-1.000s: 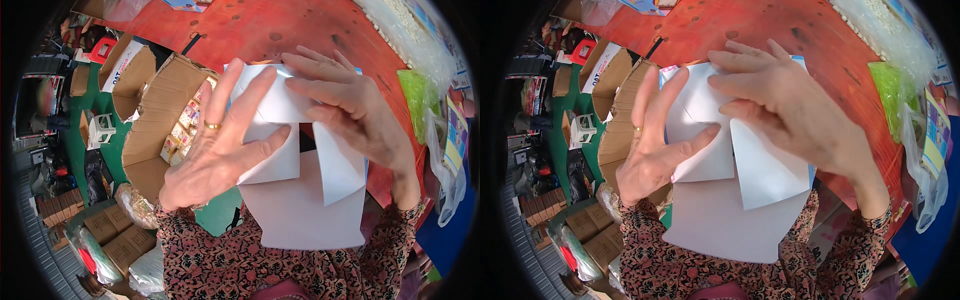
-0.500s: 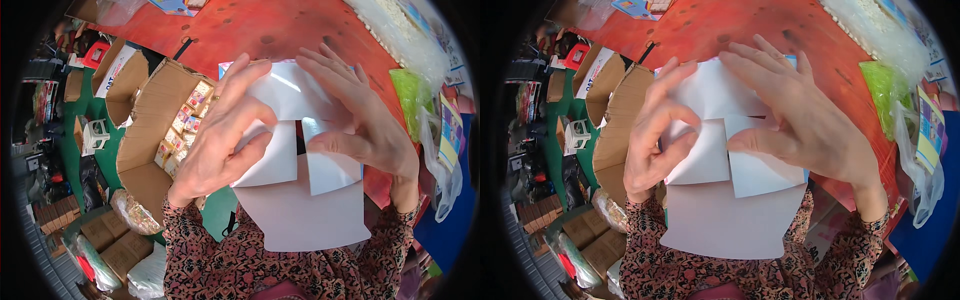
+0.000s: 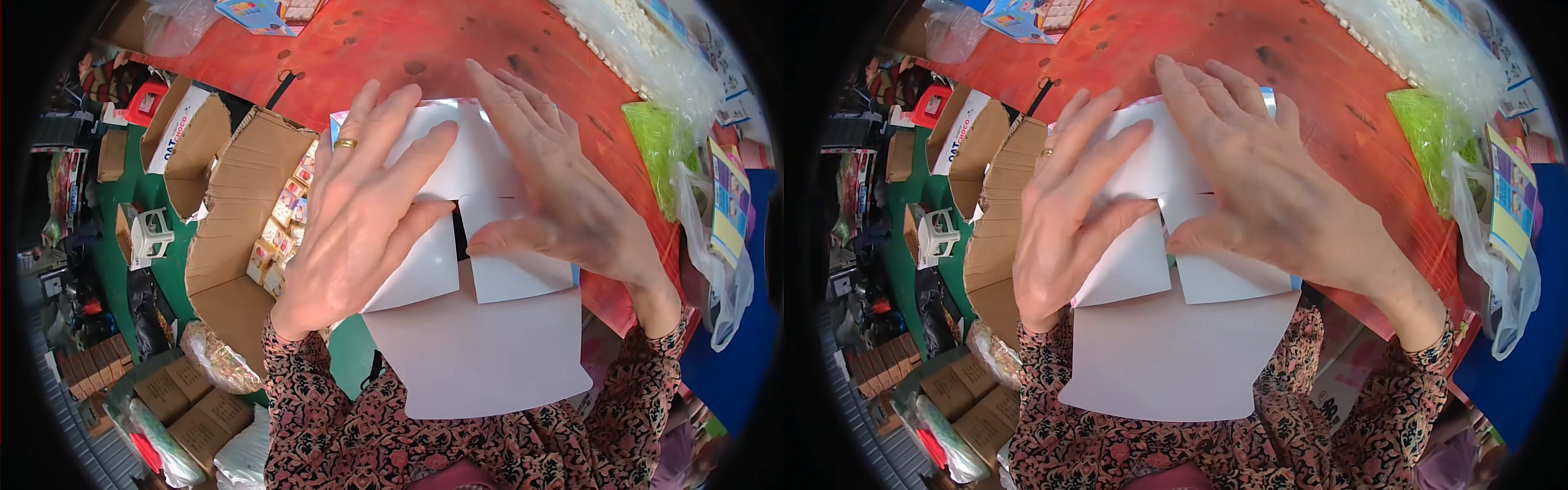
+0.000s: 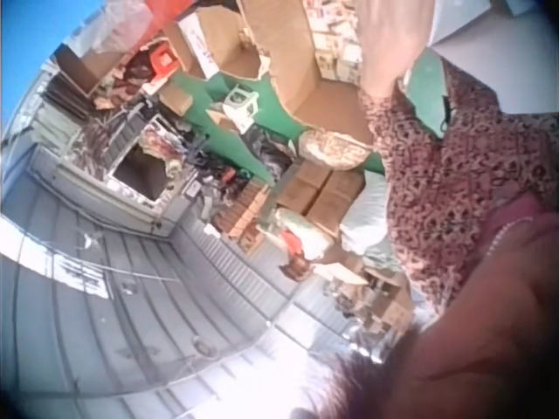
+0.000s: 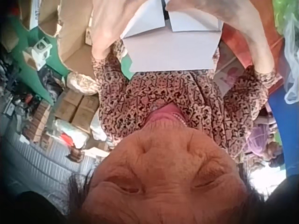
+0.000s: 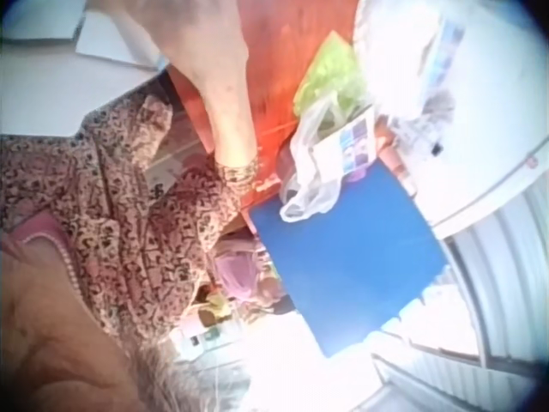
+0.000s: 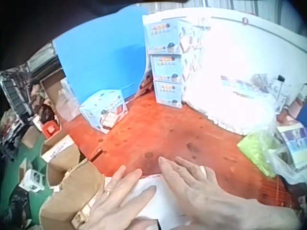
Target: Assemble and fold a printed cardboard toy box on a workbench.
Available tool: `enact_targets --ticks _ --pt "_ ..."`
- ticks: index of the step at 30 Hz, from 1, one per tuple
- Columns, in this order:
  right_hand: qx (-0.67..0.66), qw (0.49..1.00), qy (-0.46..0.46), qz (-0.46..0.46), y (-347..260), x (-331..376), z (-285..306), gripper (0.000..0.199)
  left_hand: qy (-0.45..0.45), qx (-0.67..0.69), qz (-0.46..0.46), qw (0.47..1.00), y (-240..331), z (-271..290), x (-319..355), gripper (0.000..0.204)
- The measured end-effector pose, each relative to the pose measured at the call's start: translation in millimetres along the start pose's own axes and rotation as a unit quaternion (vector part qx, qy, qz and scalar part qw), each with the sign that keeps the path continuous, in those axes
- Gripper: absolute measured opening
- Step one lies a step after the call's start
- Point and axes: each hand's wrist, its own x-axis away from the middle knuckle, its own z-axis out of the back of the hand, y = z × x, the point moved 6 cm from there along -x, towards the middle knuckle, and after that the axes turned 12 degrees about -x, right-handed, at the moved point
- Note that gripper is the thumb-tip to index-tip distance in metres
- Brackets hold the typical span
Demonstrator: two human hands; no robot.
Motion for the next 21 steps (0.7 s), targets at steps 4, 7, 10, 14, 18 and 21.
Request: enact_targets --ticks 4,7,10,14,18,21 --pt "0.072 0.997 0.003 -0.016 -0.6 -0.2 -7.5 0.122 -0.004 -0.017 -0.003 1.0 2.8 -3.4 -0.3 0.051" --pt "0.13 0.991 0.001 -0.03 1.1 -1.0 -12.4 0.124 -0.002 -0.041 -0.001 0.999 5.3 -5.5 -2.2 0.051" --pt "0.03 0.999 0.027 -0.024 3.7 -1.1 -6.3 0.121 -0.016 -0.056 -0.013 0.998 5.0 -2.4 -1.6 0.052" --pt "-0.085 0.991 0.089 0.061 7.9 6.6 6.6 0.117 -0.022 -0.039 -0.03 0.999 9.8 -2.6 -3.1 0.056" --pt "-0.338 0.923 0.158 0.093 19.2 18.0 17.7 0.113 -0.027 -0.048 -0.017 0.998 8.0 -4.7 -4.4 0.06" --pt "-0.431 0.872 0.228 0.053 20.1 36.3 15.8 0.089 -0.034 -0.043 -0.003 0.998 7.7 -3.5 -4.8 0.061"
